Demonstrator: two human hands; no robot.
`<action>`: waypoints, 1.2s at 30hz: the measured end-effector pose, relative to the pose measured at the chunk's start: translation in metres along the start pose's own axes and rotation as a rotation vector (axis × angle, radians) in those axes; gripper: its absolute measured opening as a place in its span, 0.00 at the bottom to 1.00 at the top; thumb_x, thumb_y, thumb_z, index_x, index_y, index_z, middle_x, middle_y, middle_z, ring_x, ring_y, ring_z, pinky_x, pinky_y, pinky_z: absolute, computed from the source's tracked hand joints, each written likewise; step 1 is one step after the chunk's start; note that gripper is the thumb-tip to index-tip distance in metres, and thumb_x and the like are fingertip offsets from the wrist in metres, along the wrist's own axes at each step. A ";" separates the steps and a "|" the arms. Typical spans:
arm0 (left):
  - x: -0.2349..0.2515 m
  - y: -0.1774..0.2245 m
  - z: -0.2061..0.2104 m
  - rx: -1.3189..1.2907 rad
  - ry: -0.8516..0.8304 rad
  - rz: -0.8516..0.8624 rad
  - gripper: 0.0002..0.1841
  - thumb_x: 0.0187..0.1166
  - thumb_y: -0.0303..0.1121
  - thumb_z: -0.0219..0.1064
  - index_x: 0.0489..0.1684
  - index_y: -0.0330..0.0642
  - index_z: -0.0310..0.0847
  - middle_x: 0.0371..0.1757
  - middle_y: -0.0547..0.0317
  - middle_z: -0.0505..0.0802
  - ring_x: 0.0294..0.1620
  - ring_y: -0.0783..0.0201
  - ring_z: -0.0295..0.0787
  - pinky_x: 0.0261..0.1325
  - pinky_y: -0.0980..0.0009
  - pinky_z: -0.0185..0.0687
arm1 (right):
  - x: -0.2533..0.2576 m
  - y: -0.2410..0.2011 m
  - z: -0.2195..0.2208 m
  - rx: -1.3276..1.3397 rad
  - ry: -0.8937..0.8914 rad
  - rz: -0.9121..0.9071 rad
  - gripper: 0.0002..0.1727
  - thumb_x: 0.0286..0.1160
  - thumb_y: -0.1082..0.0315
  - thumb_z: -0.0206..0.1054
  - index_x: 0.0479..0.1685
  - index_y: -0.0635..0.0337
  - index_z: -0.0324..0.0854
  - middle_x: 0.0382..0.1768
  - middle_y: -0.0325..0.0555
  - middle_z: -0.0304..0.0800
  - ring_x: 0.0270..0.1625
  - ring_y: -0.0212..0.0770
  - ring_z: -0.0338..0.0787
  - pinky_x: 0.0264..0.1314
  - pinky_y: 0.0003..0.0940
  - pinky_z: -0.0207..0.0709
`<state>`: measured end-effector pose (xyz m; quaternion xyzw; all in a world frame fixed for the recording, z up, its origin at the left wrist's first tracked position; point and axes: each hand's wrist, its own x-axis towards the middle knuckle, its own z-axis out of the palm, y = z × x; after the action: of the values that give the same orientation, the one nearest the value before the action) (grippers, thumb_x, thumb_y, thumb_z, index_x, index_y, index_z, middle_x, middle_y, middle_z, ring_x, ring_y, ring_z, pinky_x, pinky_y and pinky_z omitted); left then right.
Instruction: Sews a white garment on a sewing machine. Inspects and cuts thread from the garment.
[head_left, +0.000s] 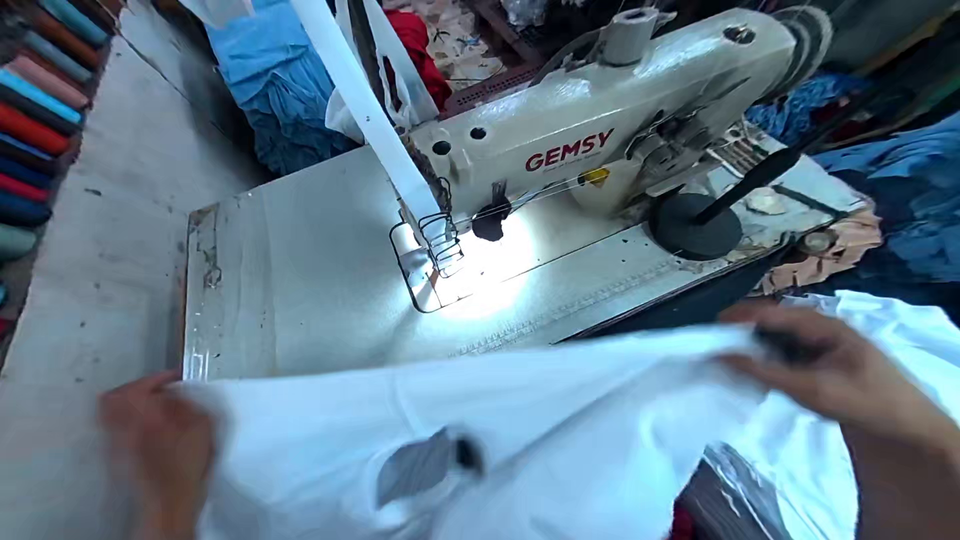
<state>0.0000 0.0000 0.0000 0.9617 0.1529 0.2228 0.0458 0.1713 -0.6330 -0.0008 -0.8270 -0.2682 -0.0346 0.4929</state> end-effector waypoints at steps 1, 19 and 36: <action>0.009 0.033 0.028 -0.049 -0.026 -0.050 0.19 0.89 0.28 0.48 0.65 0.22 0.77 0.65 0.17 0.81 0.69 0.22 0.78 0.73 0.33 0.70 | 0.013 0.006 -0.011 -0.194 0.194 0.050 0.16 0.68 0.50 0.75 0.41 0.52 0.85 0.30 0.30 0.84 0.31 0.19 0.79 0.34 0.21 0.76; 0.023 0.250 0.135 -0.198 -0.320 0.281 0.48 0.81 0.74 0.42 0.80 0.39 0.76 0.90 0.57 0.70 0.92 0.58 0.59 0.94 0.49 0.46 | 0.101 0.042 0.149 -0.690 0.101 0.072 0.18 0.74 0.53 0.69 0.53 0.52 0.92 0.36 0.49 0.90 0.29 0.53 0.89 0.24 0.55 0.78; 0.037 0.237 0.140 -0.276 -0.334 0.256 0.29 0.81 0.31 0.49 0.85 0.46 0.72 0.90 0.69 0.70 0.93 0.69 0.56 0.96 0.53 0.38 | 0.122 -0.041 0.255 -0.738 -0.127 -0.022 0.20 0.68 0.65 0.65 0.61 0.48 0.90 0.29 0.48 0.88 0.26 0.51 0.89 0.20 0.47 0.75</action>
<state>0.1583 -0.2162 -0.0734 0.9814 -0.0119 0.0835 0.1725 0.2028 -0.3556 -0.0593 -0.9465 -0.2766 -0.0831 0.1438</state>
